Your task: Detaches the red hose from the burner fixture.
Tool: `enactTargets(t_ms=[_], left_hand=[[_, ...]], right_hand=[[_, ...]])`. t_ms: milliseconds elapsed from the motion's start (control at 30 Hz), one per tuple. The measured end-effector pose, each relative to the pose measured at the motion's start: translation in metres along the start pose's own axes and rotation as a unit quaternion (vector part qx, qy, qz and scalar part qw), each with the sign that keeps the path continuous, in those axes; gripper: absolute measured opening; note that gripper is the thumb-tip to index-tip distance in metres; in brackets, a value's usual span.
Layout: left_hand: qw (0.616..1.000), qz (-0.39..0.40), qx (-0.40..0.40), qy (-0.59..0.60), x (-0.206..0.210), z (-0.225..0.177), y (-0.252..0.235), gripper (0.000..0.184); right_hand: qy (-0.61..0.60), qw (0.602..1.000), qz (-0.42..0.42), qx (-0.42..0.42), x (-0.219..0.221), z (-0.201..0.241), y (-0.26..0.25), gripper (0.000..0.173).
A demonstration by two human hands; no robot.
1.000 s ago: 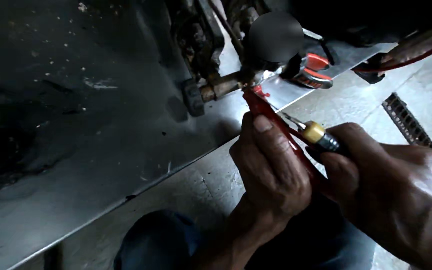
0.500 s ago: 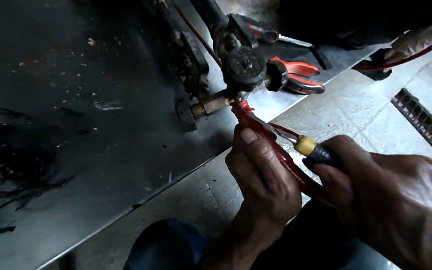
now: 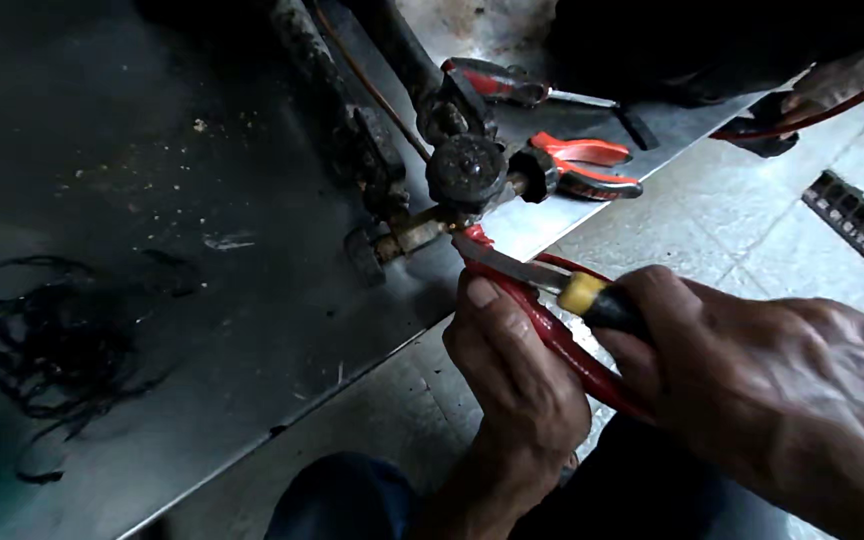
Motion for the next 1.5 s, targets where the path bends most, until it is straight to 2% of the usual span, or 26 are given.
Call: enactTargets(t_ms=[100,333,467,667,1100,1500], left_hand=[[1.0,-0.001,0.0,0.022,0.002,0.0,0.0,0.043],[0.999,0.004,-0.022,0.031,0.002,0.001,0.002,0.039],[1.0,0.005,-0.024,0.014,0.001,0.002,0.0,0.039],[1.0,-0.002,-0.014,0.002,0.0,0.0,0.001,0.038],[1.0,-0.004,-0.001,0.0,0.002,0.001,0.002,0.039],[1.0,-0.004,-0.025,0.017,0.001,0.003,0.003,0.039]], right_hand=[[0.0,0.999,-0.032,-0.014,0.001,0.003,-0.008,0.045],[-0.025,0.998,-0.026,-0.042,0.004,0.001,-0.016,0.047],[-0.047,0.998,-0.012,-0.031,0.012,-0.012,-0.005,0.051],[-0.06,0.997,-0.02,-0.041,0.016,-0.011,-0.011,0.047],[-0.079,0.994,-0.026,-0.064,0.02,-0.01,-0.02,0.049],[-0.096,0.993,-0.019,-0.073,0.026,-0.015,-0.019,0.049]])
Point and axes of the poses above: each hand's wrist, its own y-axis away from the middle knuckle, its own x-axis out of the palm, z = x × y, the point moved 6 cm from there along -y, towards the middle knuckle, and after that the axes turned 12 degrees about x, right-handed, at the moved point
